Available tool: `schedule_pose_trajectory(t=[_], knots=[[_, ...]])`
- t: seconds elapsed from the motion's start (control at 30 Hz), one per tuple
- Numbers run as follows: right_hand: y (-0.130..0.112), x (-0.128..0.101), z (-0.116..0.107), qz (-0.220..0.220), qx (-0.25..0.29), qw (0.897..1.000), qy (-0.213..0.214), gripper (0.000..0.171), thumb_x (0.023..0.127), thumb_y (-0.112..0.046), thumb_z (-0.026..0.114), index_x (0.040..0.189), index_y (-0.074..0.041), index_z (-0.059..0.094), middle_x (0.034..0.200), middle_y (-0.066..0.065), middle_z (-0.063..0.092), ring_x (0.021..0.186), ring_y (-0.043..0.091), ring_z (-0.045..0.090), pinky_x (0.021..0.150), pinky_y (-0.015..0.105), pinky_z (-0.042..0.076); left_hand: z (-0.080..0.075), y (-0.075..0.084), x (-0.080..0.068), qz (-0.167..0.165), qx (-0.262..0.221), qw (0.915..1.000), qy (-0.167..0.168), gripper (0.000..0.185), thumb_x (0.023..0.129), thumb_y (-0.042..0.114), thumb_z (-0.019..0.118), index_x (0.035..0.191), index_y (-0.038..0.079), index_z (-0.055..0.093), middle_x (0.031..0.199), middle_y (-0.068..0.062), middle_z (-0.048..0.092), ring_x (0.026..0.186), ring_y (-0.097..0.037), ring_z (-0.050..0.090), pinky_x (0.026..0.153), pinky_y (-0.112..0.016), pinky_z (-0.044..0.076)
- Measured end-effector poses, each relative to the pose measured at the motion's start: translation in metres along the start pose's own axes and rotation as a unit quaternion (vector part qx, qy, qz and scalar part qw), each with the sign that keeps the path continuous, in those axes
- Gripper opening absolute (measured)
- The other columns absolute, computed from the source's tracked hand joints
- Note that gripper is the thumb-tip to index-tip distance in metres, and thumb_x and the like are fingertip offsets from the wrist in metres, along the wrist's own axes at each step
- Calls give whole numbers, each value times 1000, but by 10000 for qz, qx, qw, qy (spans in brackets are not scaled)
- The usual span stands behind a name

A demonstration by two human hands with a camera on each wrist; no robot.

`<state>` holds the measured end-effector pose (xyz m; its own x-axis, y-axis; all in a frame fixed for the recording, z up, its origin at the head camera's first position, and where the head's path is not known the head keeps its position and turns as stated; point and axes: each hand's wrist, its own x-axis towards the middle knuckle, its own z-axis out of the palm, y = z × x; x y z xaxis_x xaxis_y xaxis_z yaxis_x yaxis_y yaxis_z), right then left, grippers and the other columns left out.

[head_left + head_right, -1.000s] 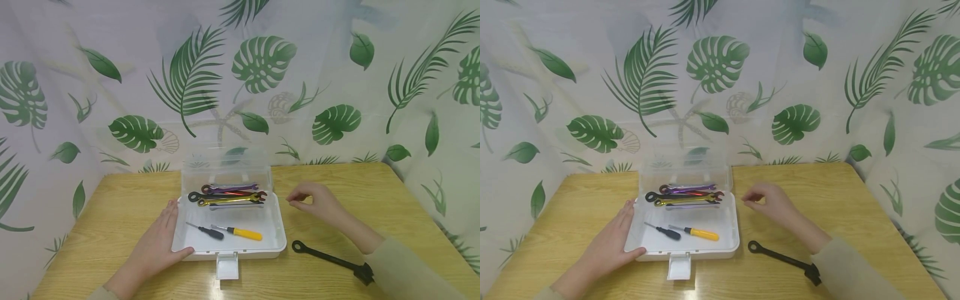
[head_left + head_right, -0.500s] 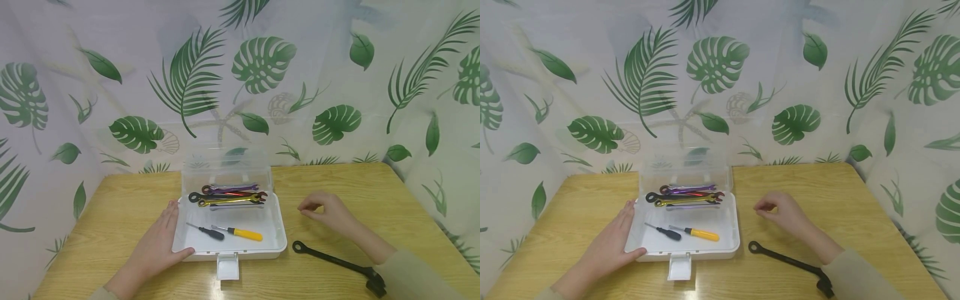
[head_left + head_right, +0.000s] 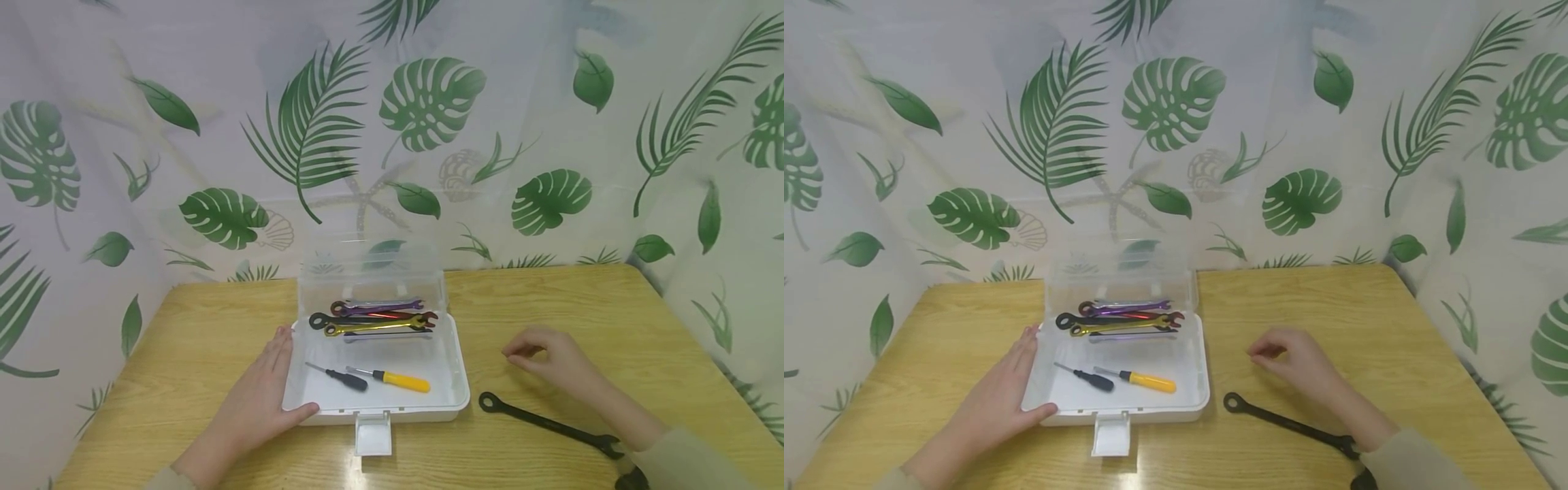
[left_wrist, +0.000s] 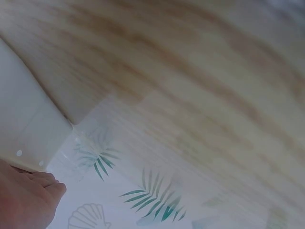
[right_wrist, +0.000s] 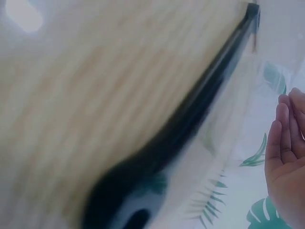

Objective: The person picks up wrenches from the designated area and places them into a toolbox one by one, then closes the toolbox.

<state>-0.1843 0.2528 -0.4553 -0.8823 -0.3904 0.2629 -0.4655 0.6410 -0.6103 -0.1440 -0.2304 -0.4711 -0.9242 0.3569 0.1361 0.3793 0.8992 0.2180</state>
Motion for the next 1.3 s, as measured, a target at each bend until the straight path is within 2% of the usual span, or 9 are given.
schedule_pose_trajectory(t=[0.37,0.57,1.03,1.3], knots=[[10,-15,3,-147,27,9998,113,15,84,3,84,92,-9,81,87,0,78,80,-9,63,70,21,61,-1,0,0,-6,-24,10000,24,118,88,68,70,162,-13,27,172,-30,26,160,-45,31,128,-56,36],[12,-22,2,57,-8,10000,15,16,85,2,84,94,-11,81,89,0,78,81,-9,63,71,22,61,0,-1,1,-46,-2,10000,-57,119,88,70,69,162,-12,25,173,-29,25,160,-45,29,129,-55,35],[17,-37,1,458,138,9985,-275,13,89,-5,83,99,-12,80,94,-3,78,83,-9,64,75,21,62,0,-1,1,-27,40,10000,5,119,88,69,69,162,-13,26,172,-29,26,160,-45,31,128,-56,36],[20,-48,7,562,240,9976,-319,18,86,-7,86,102,-10,79,93,-4,75,82,-8,62,75,19,61,1,-1,1,-38,38,10000,5,119,87,69,70,162,-13,26,172,-30,27,160,-45,31,128,-56,36]])
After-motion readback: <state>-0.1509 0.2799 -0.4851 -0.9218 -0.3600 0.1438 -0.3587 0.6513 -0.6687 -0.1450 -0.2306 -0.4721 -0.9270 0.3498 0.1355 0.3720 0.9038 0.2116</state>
